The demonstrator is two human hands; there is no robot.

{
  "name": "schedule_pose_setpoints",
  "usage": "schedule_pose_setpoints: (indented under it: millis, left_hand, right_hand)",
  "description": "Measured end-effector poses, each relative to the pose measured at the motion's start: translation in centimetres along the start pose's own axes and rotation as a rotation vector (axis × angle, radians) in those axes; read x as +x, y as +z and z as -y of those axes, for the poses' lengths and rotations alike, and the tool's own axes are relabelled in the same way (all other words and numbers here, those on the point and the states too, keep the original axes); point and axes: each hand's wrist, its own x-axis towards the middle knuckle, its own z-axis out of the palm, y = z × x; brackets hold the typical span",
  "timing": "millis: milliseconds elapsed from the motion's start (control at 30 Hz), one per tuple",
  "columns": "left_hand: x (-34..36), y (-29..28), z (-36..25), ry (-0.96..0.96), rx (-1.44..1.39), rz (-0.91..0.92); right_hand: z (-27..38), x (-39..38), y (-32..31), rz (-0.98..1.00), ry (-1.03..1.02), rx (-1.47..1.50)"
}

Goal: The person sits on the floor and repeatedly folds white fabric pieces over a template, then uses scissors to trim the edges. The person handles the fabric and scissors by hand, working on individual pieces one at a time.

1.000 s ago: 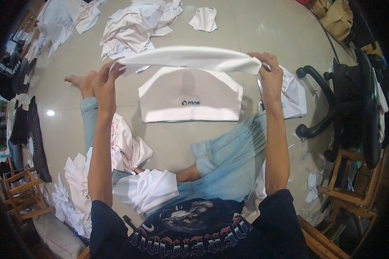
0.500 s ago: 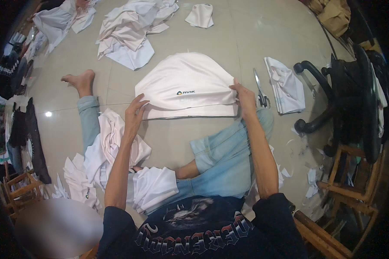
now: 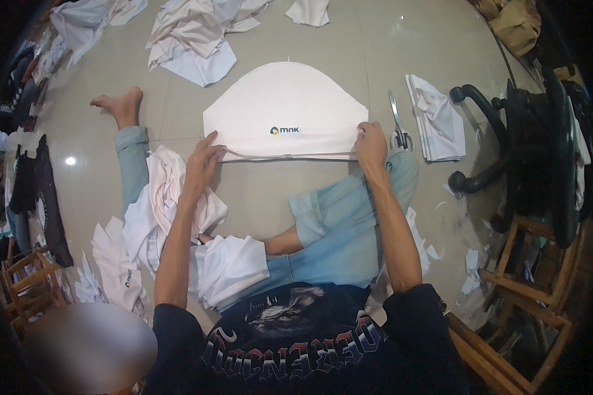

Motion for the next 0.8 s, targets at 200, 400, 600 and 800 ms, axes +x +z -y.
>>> schedule_pose_setpoints:
  millis: [200, 400, 600, 800]
  left_hand:
    - [-0.1, -0.1, -0.7, -0.029, -0.043, 0.025]
    - [0.6, 0.3, -0.5, -0.006, -0.039, 0.033]
    - [-1.1, 1.2, 3.3, 0.093, 0.050, -0.055]
    - [-3.2, -2.2, -0.8, 0.023, 0.121, -0.148]
  right_hand:
    - [0.6, -0.7, -0.6, 0.042, 0.029, -0.082]
    - [0.9, -0.7, -1.3, 0.067, 0.064, -0.143]
    - [-2.2, -0.9, 1.3, -0.089, -0.304, -0.223]
    - [6.6, -3.4, -1.3, 0.283, -0.078, 0.252]
